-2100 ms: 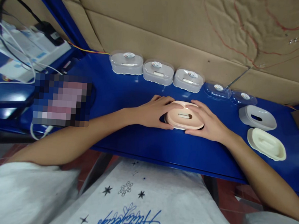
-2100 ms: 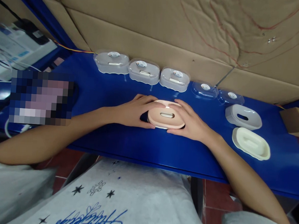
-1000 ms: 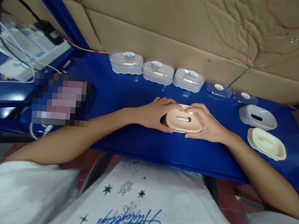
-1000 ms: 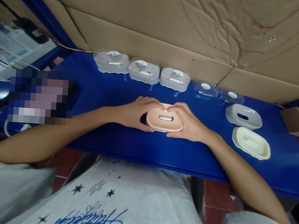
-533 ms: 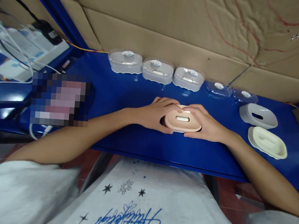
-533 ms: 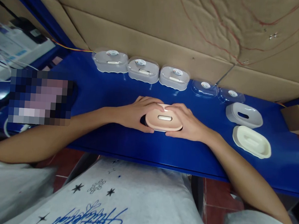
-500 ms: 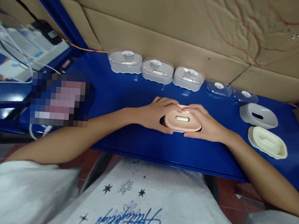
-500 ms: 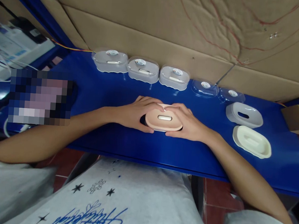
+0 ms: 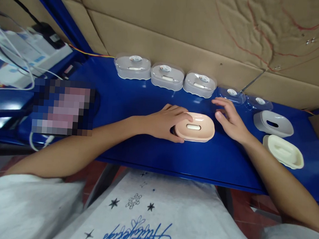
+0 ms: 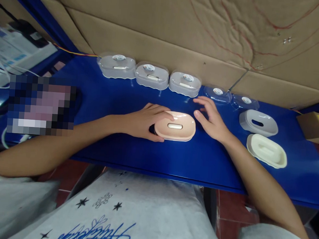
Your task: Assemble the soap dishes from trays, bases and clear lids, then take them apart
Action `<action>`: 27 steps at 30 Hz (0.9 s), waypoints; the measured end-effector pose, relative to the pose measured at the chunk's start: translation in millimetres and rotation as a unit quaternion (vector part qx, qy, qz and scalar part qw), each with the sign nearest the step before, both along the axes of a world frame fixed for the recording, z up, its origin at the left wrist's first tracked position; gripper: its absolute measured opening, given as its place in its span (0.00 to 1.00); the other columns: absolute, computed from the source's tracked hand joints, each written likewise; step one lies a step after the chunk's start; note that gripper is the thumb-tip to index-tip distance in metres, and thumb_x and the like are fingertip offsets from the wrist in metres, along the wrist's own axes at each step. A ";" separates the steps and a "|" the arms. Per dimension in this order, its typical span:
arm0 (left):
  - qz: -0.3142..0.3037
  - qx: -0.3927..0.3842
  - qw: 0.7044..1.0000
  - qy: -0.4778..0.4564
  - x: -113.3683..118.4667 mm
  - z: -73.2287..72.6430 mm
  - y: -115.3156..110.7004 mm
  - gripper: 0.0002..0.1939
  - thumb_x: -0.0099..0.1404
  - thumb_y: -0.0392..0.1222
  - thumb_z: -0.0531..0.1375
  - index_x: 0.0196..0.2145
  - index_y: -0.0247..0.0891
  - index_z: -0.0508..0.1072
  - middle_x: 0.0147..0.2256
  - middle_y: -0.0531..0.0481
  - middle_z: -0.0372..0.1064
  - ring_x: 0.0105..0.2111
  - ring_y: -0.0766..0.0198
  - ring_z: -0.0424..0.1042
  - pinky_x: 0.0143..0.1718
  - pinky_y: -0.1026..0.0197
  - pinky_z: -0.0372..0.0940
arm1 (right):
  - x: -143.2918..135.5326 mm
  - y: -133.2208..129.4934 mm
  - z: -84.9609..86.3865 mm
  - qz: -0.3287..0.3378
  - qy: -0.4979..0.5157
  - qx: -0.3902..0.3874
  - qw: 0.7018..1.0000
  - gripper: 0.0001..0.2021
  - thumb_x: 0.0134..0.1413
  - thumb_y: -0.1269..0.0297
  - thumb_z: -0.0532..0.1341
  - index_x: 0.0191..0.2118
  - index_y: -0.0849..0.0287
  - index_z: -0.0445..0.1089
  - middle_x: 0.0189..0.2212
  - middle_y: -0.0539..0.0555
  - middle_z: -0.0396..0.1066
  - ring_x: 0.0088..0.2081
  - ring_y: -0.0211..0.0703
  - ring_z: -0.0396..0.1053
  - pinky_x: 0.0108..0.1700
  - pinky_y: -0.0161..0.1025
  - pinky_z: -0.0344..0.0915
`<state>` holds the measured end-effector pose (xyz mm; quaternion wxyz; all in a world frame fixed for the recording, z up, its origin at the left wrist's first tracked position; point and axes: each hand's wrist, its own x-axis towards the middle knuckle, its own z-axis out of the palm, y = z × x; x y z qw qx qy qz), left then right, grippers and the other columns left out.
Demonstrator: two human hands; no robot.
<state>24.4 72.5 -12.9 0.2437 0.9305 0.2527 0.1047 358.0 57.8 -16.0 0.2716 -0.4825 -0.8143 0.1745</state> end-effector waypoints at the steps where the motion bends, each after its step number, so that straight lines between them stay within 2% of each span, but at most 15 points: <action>1: -0.001 0.001 1.000 0.002 0.0 0.4 -0.1 0.39 0.66 0.63 0.71 0.68 0.46 0.68 0.70 0.39 0.64 0.69 0.39 0.61 0.70 0.42 0.50 | 2.9 2.3 -2.1 -0.039 -0.040 0.032 0.998 0.37 0.72 0.31 0.53 0.74 0.48 0.63 0.76 0.66 0.58 0.78 0.69 0.54 0.73 0.69 0.63; 3: -0.003 0.003 1.000 0.006 0.0 1.0 -0.2 0.40 0.66 0.63 0.71 0.68 0.46 0.68 0.71 0.39 0.64 0.70 0.39 0.61 0.70 0.43 0.50 | 10.0 7.3 -8.0 -0.100 -0.131 0.073 0.984 0.42 0.70 0.31 0.56 0.77 0.54 0.58 0.80 0.70 0.49 0.80 0.75 0.48 0.76 0.75 0.54; 6: -0.004 0.007 1.000 0.012 -0.3 1.6 -0.5 0.41 0.67 0.64 0.71 0.69 0.44 0.67 0.71 0.38 0.63 0.71 0.39 0.60 0.71 0.43 0.49 | 21.3 15.0 -17.9 -0.160 -0.218 0.056 0.961 0.46 0.71 0.31 0.53 0.81 0.59 0.49 0.83 0.72 0.38 0.82 0.80 0.40 0.75 0.81 0.47; 10: -0.003 0.009 1.000 0.020 -0.6 2.5 -0.8 0.41 0.68 0.65 0.70 0.69 0.44 0.67 0.72 0.37 0.62 0.72 0.39 0.59 0.71 0.44 0.49 | 29.6 23.1 -23.1 -0.192 -0.241 0.002 0.951 0.45 0.74 0.34 0.47 0.83 0.58 0.43 0.84 0.69 0.36 0.83 0.77 0.37 0.76 0.82 0.44; 14: -0.003 0.005 1.000 0.021 -0.8 2.9 -0.8 0.40 0.68 0.64 0.70 0.70 0.46 0.67 0.72 0.38 0.62 0.72 0.40 0.58 0.71 0.44 0.49 | 31.7 28.0 -20.6 -0.205 -0.252 -0.001 0.946 0.46 0.74 0.35 0.46 0.83 0.61 0.41 0.84 0.70 0.35 0.83 0.74 0.35 0.78 0.78 0.42; 17: -0.003 0.003 1.000 0.017 -0.8 2.3 -0.3 0.40 0.67 0.65 0.70 0.69 0.46 0.67 0.72 0.38 0.62 0.72 0.39 0.59 0.71 0.43 0.49 | 33.7 30.3 -20.4 -0.216 -0.250 0.000 0.944 0.46 0.74 0.35 0.47 0.83 0.61 0.42 0.84 0.71 0.39 0.83 0.74 0.37 0.77 0.78 0.44; 19: -0.004 0.004 1.000 0.017 -0.7 1.8 0.0 0.41 0.67 0.65 0.70 0.69 0.46 0.67 0.72 0.38 0.62 0.72 0.39 0.59 0.71 0.43 0.49 | 34.9 30.4 -20.9 -0.219 -0.254 0.007 0.942 0.44 0.74 0.35 0.47 0.82 0.60 0.45 0.82 0.71 0.44 0.82 0.74 0.43 0.76 0.78 0.47; 23: -0.006 0.007 1.000 0.018 -0.6 1.7 0.0 0.40 0.68 0.65 0.70 0.69 0.46 0.67 0.72 0.38 0.62 0.72 0.39 0.59 0.71 0.43 0.49 | 32.9 25.9 -17.6 -0.202 -0.243 0.059 0.947 0.41 0.73 0.35 0.50 0.78 0.59 0.55 0.76 0.73 0.58 0.75 0.77 0.56 0.71 0.77 0.56; 27: -0.004 0.003 1.000 0.013 -1.0 2.5 -0.7 0.40 0.67 0.65 0.70 0.69 0.47 0.67 0.72 0.38 0.62 0.72 0.38 0.59 0.72 0.42 0.49 | 23.6 17.4 -9.1 -0.179 -0.227 0.076 0.954 0.38 0.72 0.36 0.52 0.74 0.59 0.64 0.68 0.74 0.65 0.67 0.82 0.62 0.65 0.81 0.59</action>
